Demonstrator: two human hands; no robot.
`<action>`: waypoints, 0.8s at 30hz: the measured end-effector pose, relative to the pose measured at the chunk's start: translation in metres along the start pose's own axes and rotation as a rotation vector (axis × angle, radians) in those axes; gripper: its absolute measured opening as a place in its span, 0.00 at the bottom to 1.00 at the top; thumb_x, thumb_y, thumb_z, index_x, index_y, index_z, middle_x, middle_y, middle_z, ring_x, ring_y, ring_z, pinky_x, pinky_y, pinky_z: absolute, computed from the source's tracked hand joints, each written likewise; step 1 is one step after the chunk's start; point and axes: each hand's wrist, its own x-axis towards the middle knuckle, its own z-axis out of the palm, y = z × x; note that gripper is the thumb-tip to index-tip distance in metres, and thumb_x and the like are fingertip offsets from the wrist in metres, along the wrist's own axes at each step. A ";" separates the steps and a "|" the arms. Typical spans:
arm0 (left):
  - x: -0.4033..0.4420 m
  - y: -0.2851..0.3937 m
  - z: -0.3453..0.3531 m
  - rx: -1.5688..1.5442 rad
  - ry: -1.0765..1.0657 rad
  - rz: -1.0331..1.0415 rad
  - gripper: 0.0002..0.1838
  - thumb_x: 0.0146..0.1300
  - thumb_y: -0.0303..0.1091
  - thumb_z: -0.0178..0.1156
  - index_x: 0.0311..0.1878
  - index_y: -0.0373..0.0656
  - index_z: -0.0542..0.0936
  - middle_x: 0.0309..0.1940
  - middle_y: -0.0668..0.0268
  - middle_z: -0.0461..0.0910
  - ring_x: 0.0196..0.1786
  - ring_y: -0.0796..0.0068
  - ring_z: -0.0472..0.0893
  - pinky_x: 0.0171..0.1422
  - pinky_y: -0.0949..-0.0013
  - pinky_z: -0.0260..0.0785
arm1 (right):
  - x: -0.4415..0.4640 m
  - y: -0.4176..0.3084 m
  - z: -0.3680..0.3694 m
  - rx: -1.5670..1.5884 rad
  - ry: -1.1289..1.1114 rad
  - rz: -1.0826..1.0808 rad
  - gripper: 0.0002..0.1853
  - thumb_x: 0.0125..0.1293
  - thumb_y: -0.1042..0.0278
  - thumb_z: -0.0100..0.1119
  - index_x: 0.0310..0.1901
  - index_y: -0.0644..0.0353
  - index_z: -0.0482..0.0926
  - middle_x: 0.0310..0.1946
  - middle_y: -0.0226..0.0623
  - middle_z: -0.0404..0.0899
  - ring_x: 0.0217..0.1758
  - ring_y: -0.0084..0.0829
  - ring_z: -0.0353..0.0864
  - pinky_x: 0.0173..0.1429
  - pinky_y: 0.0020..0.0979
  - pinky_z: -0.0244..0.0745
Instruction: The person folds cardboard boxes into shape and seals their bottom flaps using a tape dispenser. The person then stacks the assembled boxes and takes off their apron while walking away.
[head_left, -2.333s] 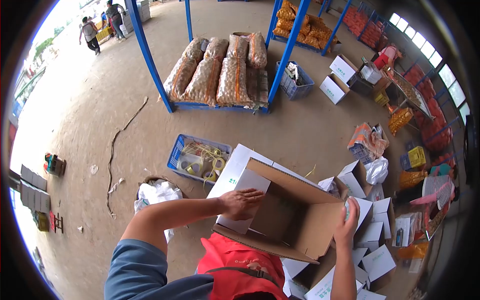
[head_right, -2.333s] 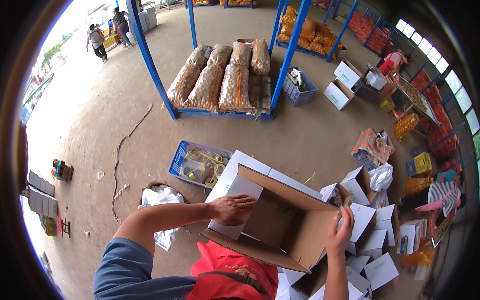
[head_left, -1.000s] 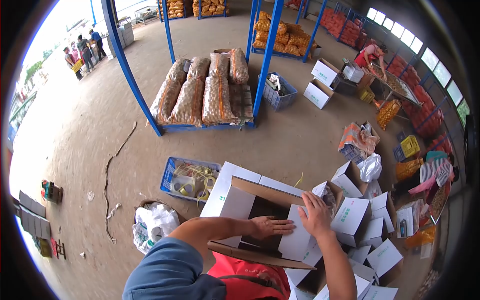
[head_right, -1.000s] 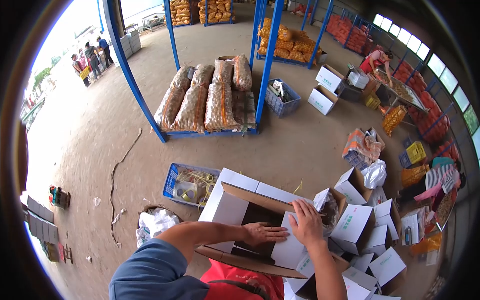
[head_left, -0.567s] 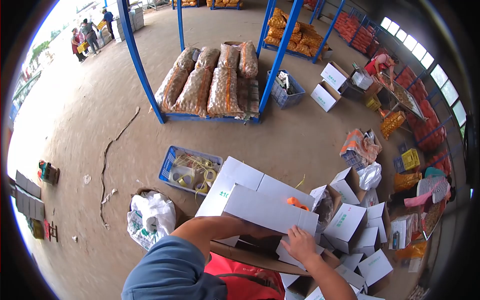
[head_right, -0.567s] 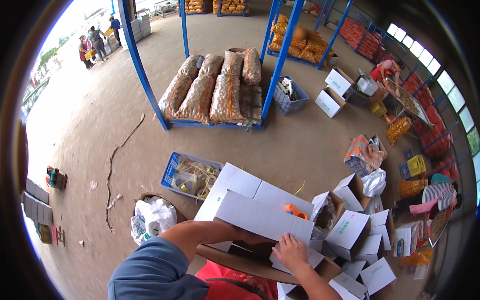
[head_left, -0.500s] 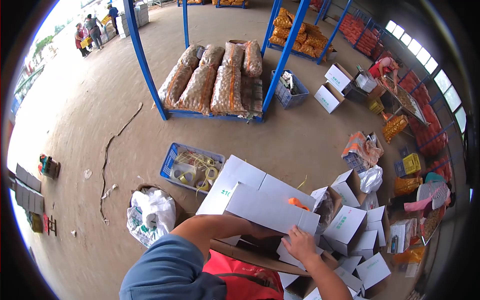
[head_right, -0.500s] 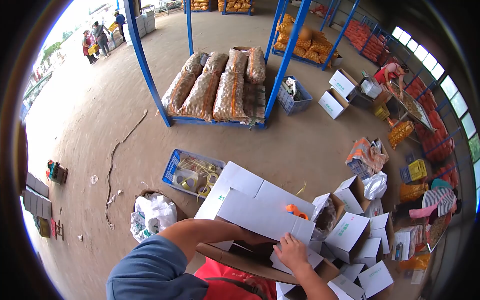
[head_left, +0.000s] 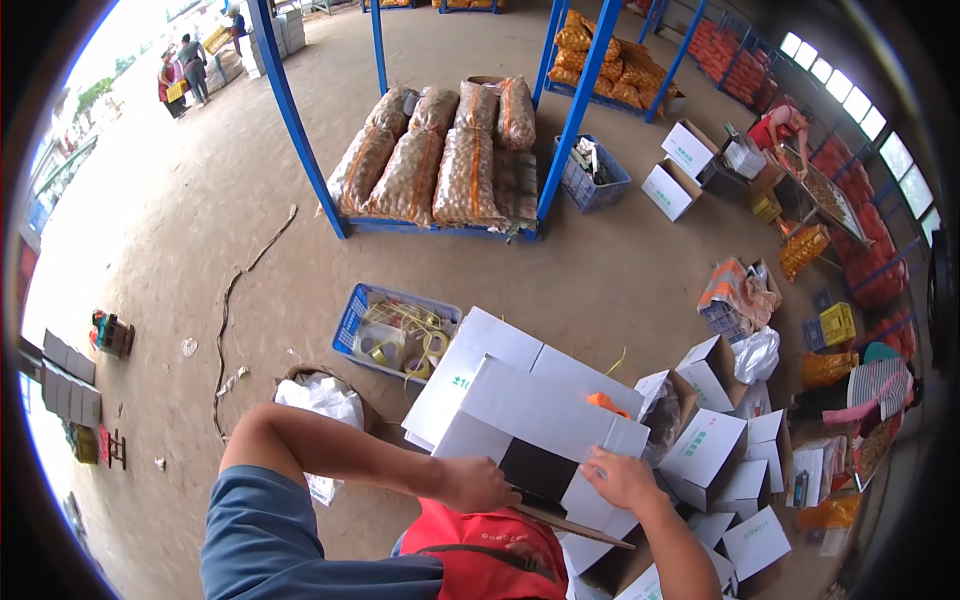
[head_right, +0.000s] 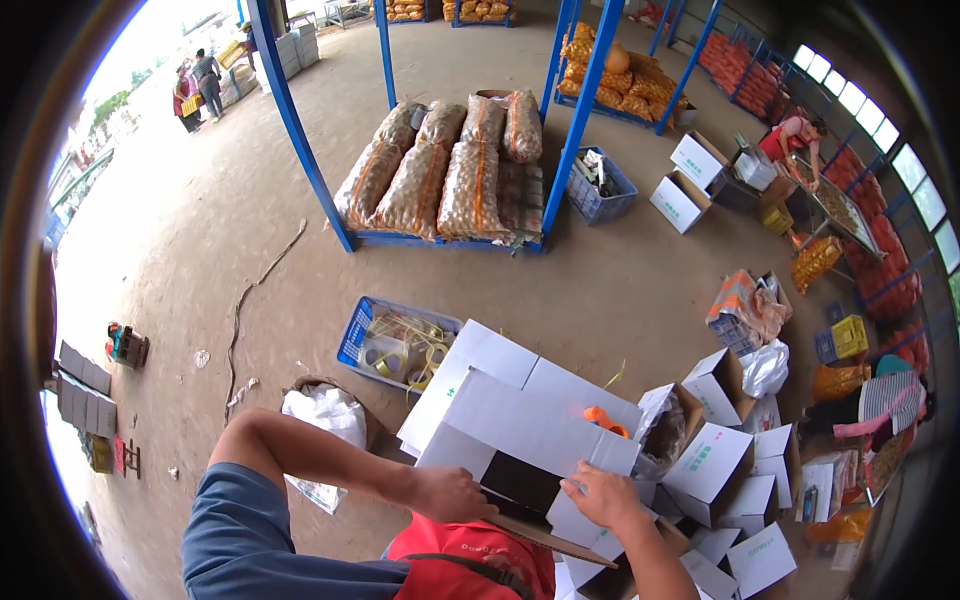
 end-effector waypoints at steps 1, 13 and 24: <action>0.004 -0.011 -0.016 0.112 0.082 -0.007 0.36 0.75 0.59 0.58 0.72 0.38 0.74 0.62 0.49 0.80 0.68 0.51 0.79 0.71 0.52 0.74 | 0.003 0.001 0.000 -0.005 -0.021 0.010 0.27 0.78 0.38 0.53 0.53 0.54 0.90 0.66 0.39 0.84 0.63 0.50 0.86 0.65 0.50 0.80; 0.047 -0.116 -0.005 0.282 0.775 -0.146 0.39 0.76 0.54 0.56 0.80 0.37 0.65 0.85 0.52 0.57 0.89 0.55 0.51 0.93 0.52 0.41 | -0.022 -0.003 0.048 0.050 0.287 -0.069 0.28 0.77 0.46 0.56 0.65 0.61 0.79 0.74 0.52 0.73 0.77 0.52 0.72 0.80 0.52 0.66; 0.056 -0.099 -0.001 0.257 0.758 -0.368 0.40 0.76 0.54 0.57 0.83 0.42 0.62 0.87 0.53 0.53 0.89 0.56 0.49 0.93 0.51 0.38 | -0.025 0.040 0.140 0.688 0.691 0.548 0.39 0.79 0.53 0.58 0.81 0.60 0.54 0.73 0.64 0.69 0.71 0.61 0.75 0.73 0.54 0.72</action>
